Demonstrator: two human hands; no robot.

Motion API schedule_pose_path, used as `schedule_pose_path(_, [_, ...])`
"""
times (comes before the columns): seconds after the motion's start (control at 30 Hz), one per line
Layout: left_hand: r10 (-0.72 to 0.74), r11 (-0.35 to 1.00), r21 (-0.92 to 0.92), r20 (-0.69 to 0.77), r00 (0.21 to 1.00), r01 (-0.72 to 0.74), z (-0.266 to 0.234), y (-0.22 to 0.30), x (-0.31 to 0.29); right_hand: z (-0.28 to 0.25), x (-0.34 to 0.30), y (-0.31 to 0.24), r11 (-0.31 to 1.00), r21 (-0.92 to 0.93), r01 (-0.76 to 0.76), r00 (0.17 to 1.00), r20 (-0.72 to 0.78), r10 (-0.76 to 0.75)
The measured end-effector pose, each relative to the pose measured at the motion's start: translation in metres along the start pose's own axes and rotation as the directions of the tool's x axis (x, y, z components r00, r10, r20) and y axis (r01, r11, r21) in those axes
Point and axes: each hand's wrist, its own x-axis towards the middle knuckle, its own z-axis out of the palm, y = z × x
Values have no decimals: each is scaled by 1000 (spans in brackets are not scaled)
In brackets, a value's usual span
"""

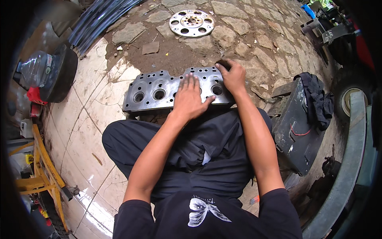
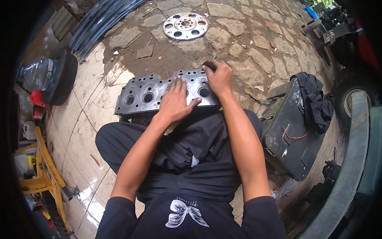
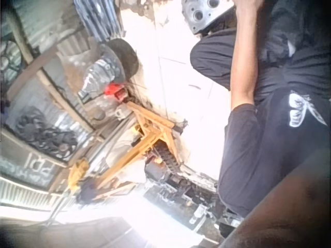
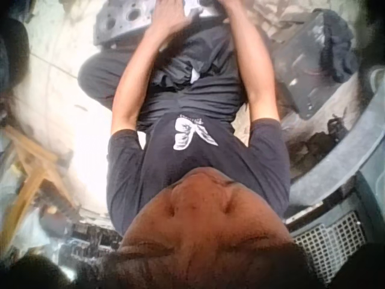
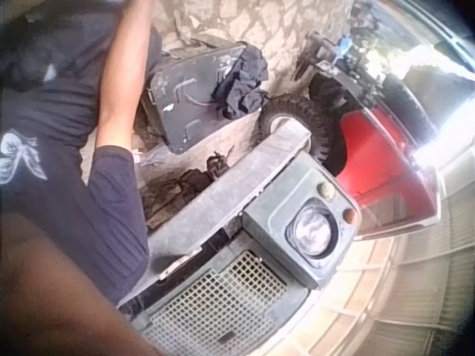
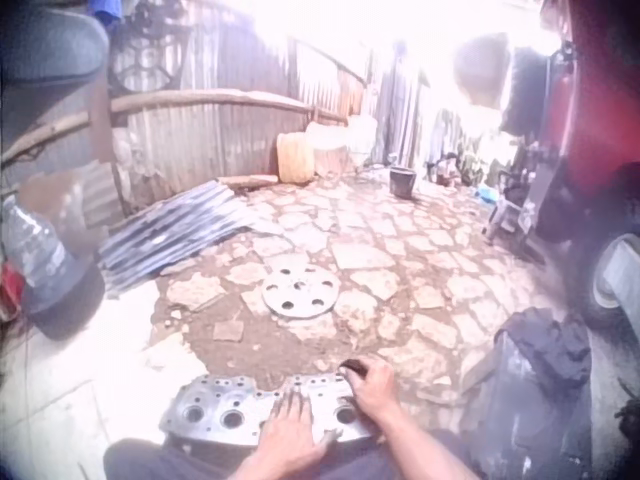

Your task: The person scrapes the surface of a metal engine cylinder head using a small abrasive block. They work on the flat face and around the circular openings, occasionally flipping the part to access different areas.

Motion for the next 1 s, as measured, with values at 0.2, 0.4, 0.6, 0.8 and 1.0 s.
schedule_pose_path(0.2, [5, 990, -140, 38, 999, 0, -10, 9, 12, 1, 15, 18, 992, 27, -127, 992, 12, 127])
schedule_pose_path(0.4, [78, 988, -137, 52, 996, -71, 9, 34, 10, -19, 27, -7, 999, 38, -35, 999, -27, 36])
schedule_pose_path(0.6, [372, 819, -509, 117, 921, -266, 17, 65, 43, -46, 40, 20, 975, 153, -161, 969, -163, 185])
schedule_pose_path(0.8, [260, 949, -208, 80, 962, -239, 9, 54, 37, -60, 48, 14, 963, 195, -184, 955, -196, 222])
schedule_pose_path(1.0, [314, 911, -292, 33, 949, -291, -7, 42, 38, -52, 44, 11, 976, 130, -173, 983, -38, 179])
